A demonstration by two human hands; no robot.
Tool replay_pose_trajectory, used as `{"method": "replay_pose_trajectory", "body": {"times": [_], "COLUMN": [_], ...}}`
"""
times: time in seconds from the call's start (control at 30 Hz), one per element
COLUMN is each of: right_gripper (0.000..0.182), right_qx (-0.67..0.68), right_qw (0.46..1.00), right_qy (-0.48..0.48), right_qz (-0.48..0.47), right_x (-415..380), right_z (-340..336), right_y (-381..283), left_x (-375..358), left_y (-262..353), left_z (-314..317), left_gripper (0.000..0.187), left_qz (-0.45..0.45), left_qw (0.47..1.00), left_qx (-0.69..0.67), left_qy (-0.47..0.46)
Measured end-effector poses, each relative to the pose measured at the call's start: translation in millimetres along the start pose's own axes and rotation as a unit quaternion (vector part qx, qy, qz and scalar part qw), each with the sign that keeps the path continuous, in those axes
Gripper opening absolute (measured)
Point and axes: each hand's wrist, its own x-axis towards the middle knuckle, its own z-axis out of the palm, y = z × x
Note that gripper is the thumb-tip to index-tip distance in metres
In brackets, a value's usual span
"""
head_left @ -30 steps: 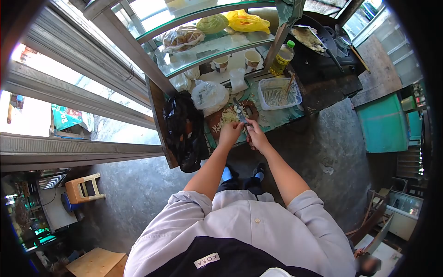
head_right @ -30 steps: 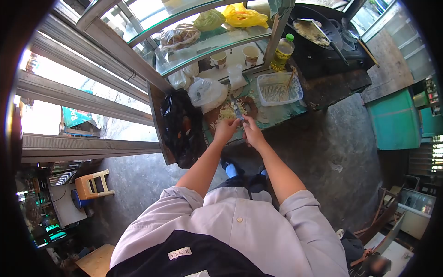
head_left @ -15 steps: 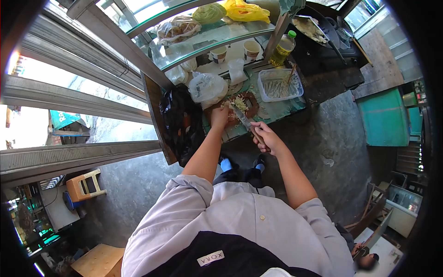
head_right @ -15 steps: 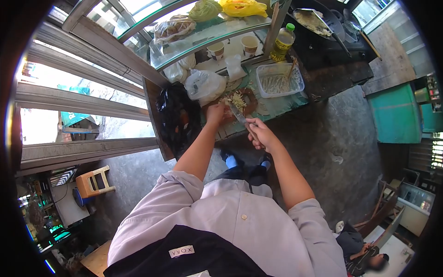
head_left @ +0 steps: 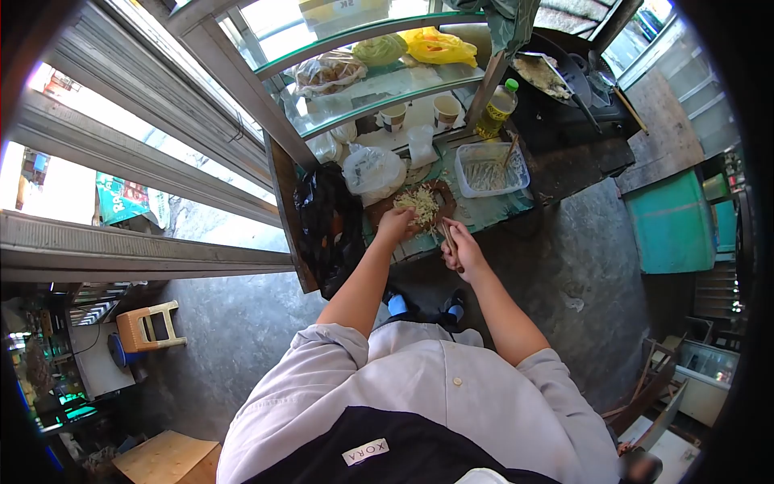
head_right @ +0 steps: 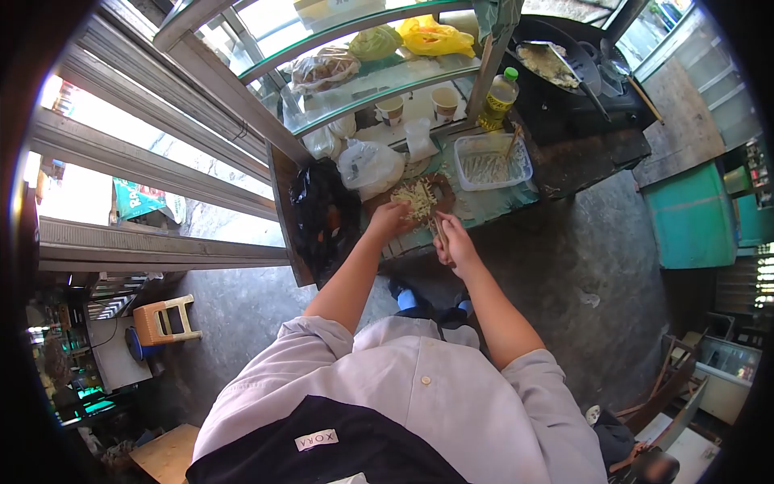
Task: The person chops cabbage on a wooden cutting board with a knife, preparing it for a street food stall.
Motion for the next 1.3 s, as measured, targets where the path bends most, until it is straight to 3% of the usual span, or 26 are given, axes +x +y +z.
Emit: {"method": "replay_pose_trajectory", "body": {"times": [0.03, 0.1, 0.13, 0.2, 0.23, 0.27, 0.37, 0.4, 0.43, 0.47, 0.5, 0.53, 0.57, 0.67, 0.77, 0.8, 0.83, 0.9, 0.97, 1.03, 1.1, 1.13, 1.17, 1.23, 1.27, 1.3], "right_gripper": [0.031, 0.034, 0.034, 0.033, 0.033, 0.033, 0.032, 0.032, 0.032, 0.030, 0.027, 0.022, 0.022, 0.022, 0.021, 0.020, 0.020, 0.021, 0.028, 0.030, 0.029, 0.028, 0.028, 0.027, 0.025, 0.025], "right_qx": [-0.167, -0.203, -0.312, -0.469, -0.468, -0.457, -0.413, -0.382, -0.377, -0.392, -0.407, -0.250, -0.247, -0.019, 0.057, 0.054, 0.051, 0.024, -0.037, -0.001, -0.034, -0.117, -0.119, -0.335, -0.334, -0.335], "right_qw": [0.976, 0.965, 0.926, 0.829, 0.826, 0.840, 0.875, 0.895, 0.895, 0.878, 0.858, 0.950, 0.949, 0.995, 0.997, 0.998, 0.997, 0.998, 0.996, 0.997, 0.997, 0.983, 0.984, 0.908, 0.901, 0.901], "right_qy": [0.056, 0.061, 0.057, 0.069, 0.072, 0.086, 0.104, 0.106, 0.111, 0.128, 0.144, 0.068, 0.070, -0.057, -0.032, -0.044, -0.055, -0.035, 0.016, -0.034, -0.003, 0.050, 0.048, 0.164, 0.148, 0.148], "right_qz": [-0.128, -0.157, -0.205, -0.296, -0.305, -0.279, -0.230, -0.205, -0.210, -0.244, -0.277, -0.174, -0.180, -0.075, -0.031, -0.001, 0.033, -0.036, -0.082, -0.066, -0.066, -0.132, -0.128, -0.190, -0.233, -0.232], "right_x": [-3, -8, -5, 10, 1, -8, -36, -42, -41, -36, -30, -50, -45, -29, -14, 3, 25, 45, 52, 61, 69, 92, 100, 112, 173, 157], "right_z": [7, 11, 9, -12, -16, -18, -25, -26, -27, -30, -33, -1, 11, 37, 63, 58, 48, 41, 44, 49, 59, 49, 42, 20, -35, -35], "right_y": [4, 8, 12, 30, 32, 31, 32, 31, 36, 41, 44, 20, 11, 1, -15, -18, -14, -15, -17, -23, -16, -5, -1, -1, 28, 26], "left_x": [-3, -5, -2, 2, 3, 28, 24, 21, 18, 16, 13, 1, -1, -11, -4, 14, -6, -37, -46, -31, -13, -33, -44, -53, -54, -51], "left_y": [6, 14, 20, 30, 30, 8, 16, 18, 23, 30, 38, 51, 55, 57, 40, 25, 33, 50, 52, 46, 24, 38, 43, 48, 44, 35], "left_z": [1, -5, -8, -10, -12, -18, -25, -21, -16, -9, -2, 6, 12, 20, 11, 2, -3, -10, -21, -26, -33, -27, -27, -29, -32, -34], "left_gripper": [0.045, 0.046, 0.048, 0.053, 0.060, 0.056, 0.053, 0.052, 0.052, 0.054, 0.057, 0.062, 0.062, 0.066, 0.073, 0.076, 0.080, 0.083, 0.086, 0.089, 0.089, 0.087, 0.087, 0.071, 0.071, 0.064], "left_qz": [-0.098, -0.139, -0.179, -0.166, -0.163, -0.117, -0.078, -0.063, -0.060, -0.088, -0.115, -0.124, -0.121, -0.106, -0.132, -0.147, -0.128, -0.104, -0.173, -0.183, -0.202, -0.195, -0.196, -0.197, -0.197, -0.160], "left_qw": [0.987, 0.969, 0.944, 0.955, 0.963, 0.988, 0.993, 0.983, 0.983, 0.939, 0.863, 0.847, 0.849, 0.826, 0.816, 0.797, 0.836, 0.873, 0.847, 0.833, 0.827, 0.843, 0.842, 0.892, 0.892, 0.926], "left_qx": [-0.125, -0.185, -0.239, -0.216, -0.193, -0.084, -0.041, -0.148, -0.142, -0.319, -0.486, -0.510, -0.506, -0.553, -0.556, -0.572, -0.518, -0.457, -0.491, -0.510, -0.489, -0.462, -0.466, -0.384, -0.386, -0.335], "left_qy": [-0.032, -0.087, -0.142, -0.119, -0.091, -0.061, -0.082, -0.093, -0.099, -0.091, -0.081, -0.083, -0.088, -0.040, -0.089, -0.125, -0.129, -0.135, -0.107, -0.115, -0.192, -0.195, -0.191, -0.130, -0.128, -0.068]}}
